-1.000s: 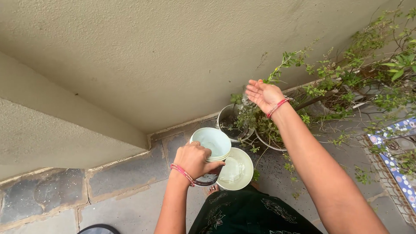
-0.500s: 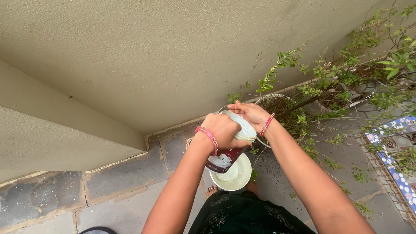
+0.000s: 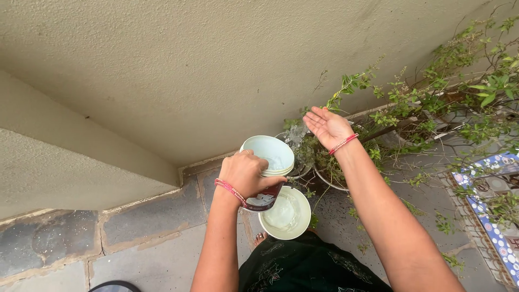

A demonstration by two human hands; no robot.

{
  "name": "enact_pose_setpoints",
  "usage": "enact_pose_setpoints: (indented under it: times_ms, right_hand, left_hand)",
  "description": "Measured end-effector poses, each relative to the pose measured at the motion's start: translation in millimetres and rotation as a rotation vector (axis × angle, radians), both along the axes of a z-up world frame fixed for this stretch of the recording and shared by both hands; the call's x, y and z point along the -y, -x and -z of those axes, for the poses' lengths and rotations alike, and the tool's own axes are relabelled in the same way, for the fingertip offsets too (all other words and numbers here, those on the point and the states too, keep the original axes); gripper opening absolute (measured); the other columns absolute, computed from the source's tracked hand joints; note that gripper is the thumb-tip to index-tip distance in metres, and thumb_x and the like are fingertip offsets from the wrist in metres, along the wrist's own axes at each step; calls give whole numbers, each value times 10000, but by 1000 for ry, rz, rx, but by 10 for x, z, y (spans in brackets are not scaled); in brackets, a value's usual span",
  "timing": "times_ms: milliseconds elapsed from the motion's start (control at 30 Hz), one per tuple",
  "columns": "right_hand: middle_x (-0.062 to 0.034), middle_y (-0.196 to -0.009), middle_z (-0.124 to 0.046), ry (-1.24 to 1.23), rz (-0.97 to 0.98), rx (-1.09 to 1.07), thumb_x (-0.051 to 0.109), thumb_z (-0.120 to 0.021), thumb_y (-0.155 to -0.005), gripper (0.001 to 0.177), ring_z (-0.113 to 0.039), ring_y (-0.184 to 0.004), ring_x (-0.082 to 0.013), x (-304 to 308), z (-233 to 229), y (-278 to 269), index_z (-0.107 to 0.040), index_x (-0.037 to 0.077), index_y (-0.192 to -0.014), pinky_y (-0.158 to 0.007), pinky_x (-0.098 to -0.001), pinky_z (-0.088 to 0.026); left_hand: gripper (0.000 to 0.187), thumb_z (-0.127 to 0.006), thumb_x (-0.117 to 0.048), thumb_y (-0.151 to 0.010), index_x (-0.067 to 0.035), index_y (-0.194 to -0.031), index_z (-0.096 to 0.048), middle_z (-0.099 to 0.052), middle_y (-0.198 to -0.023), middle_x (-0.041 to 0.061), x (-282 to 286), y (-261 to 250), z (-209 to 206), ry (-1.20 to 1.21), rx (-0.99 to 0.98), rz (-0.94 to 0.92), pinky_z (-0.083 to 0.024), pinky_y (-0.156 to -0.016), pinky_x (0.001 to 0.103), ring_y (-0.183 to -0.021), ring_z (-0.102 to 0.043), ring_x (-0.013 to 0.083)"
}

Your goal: Preparing a water mixture and pouring it into a decorated plant container on a balcony.

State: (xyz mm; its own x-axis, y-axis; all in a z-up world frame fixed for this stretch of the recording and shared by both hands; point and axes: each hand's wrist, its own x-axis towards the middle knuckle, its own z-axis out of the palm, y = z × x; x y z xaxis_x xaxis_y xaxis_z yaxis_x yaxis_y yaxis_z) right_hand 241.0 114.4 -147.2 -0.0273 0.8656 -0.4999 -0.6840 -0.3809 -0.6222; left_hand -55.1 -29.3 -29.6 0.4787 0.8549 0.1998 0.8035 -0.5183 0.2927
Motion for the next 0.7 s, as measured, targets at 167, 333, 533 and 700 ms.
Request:
enact_pose_setpoints:
  times_ms: [167,333,533,700]
  right_hand:
    - [-193,-1385,-558,-56,-34,108,223,-482,-1065,397,-531,-1340,-346,207,-265,72,-513,-19,-1378,-1119,-456,-484]
    - [-157,-1429,-533,-113,-73,151,293,-556,-1033,451,-514,-1362,-317,556,-389,140,-530,33,-1401,-1081,-423,-485]
    - [-169,-1382,-613,-120,-260,161,317,-558,-1004,498,-590,-1309,-282,923,-221,250,-540,-7,-1382,-1084,-399,-504]
    - [-176,-1313,-623,-121,-436,47,314,-530,-1078,504,-611,-1203,-255,884,156,54,-534,-78,-1395,-1087,-422,-483]
  left_hand:
    - [621,-735,-735,-686,-118,-618,-729,-690,-670,133,102,166,156,-17,24,-101,-537,-550,461,-716,-688,317]
    - [619,-738,-737,-691,-121,-634,-739,-692,-682,133,145,145,156,1,7,-100,-542,-560,457,-711,-691,320]
    - [594,-734,-730,-700,-137,-688,-775,-699,-662,127,63,-250,69,86,-18,37,-551,-582,459,-728,-707,307]
    - [618,-712,-763,-716,-149,-720,-782,-722,-750,129,-157,-821,25,151,-105,274,-568,-645,439,-766,-731,314]
